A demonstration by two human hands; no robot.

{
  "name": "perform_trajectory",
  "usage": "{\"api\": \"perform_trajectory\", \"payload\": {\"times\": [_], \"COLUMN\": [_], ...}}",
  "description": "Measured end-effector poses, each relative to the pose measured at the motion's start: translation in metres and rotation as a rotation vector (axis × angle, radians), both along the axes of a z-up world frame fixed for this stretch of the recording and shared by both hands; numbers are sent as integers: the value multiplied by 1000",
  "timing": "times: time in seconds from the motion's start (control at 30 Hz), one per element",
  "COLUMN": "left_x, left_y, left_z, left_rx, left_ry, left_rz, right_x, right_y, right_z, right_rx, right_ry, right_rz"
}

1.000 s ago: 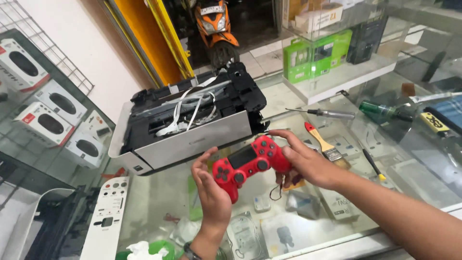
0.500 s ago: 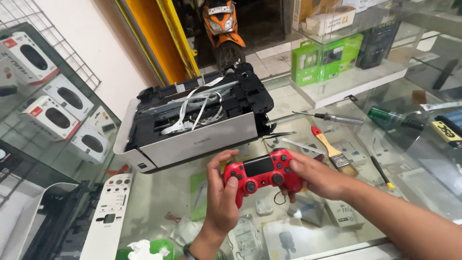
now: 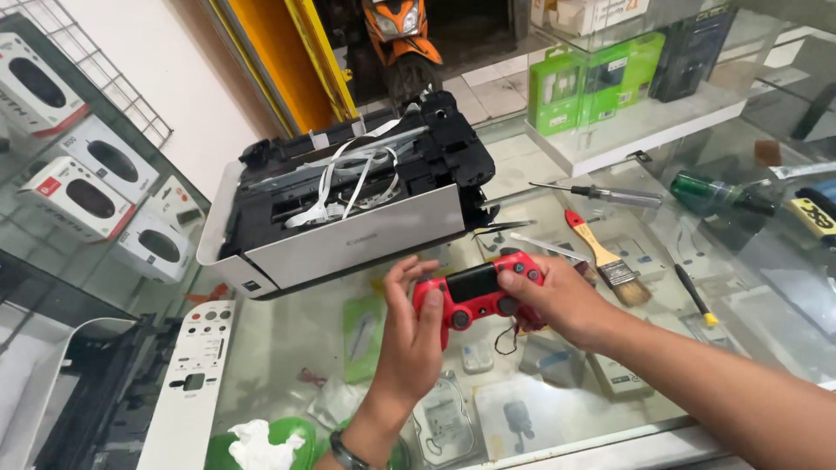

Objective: Repairing a red game controller by unscrewing the back plate and testing the buttons.

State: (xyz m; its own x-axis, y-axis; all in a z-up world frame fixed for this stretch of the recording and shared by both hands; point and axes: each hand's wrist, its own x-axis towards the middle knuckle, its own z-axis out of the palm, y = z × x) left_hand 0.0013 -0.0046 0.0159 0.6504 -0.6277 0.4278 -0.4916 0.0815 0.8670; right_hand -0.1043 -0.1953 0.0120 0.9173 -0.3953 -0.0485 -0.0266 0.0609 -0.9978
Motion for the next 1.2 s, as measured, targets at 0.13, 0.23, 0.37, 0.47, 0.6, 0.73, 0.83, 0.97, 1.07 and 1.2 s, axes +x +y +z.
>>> {"api": "perform_trajectory", "payload": {"times": [0.13,0.23,0.37,0.47,0.6,0.73,0.83,0.97,1.07,1.2], "left_x": [1,-1,-2,-1,1,-1,-7,-18,-16,-12], "left_y": [1,0,1,0,1,1,-2,-2,-2,-1], "left_z": [13,23,22,17,13,8,15,19,15,12], "left_rx": [193,245,189,165,281,298,313,286,231,216], "left_ry": [388,326,320,272,128,57,98,185,159,105], "left_rz": [-21,17,20,33,94,107,126,150,198,223], "right_x": [7,4,5,4,-1,3,8,5,4,10], "right_y": [-9,-10,-12,-11,-5,-7,-11,-10,-10,-12], "right_z": [-19,-8,-11,-5,10,-4,-15,-20,-22,-29], "right_rx": [105,124,167,110,-30,-50,6,0,-29,-108], "right_ry": [16,-17,-8,13,141,155,59,-64,-99,-63], "right_rz": [-79,-12,16,10,-28,-62,-88,-59,-1,15]}}
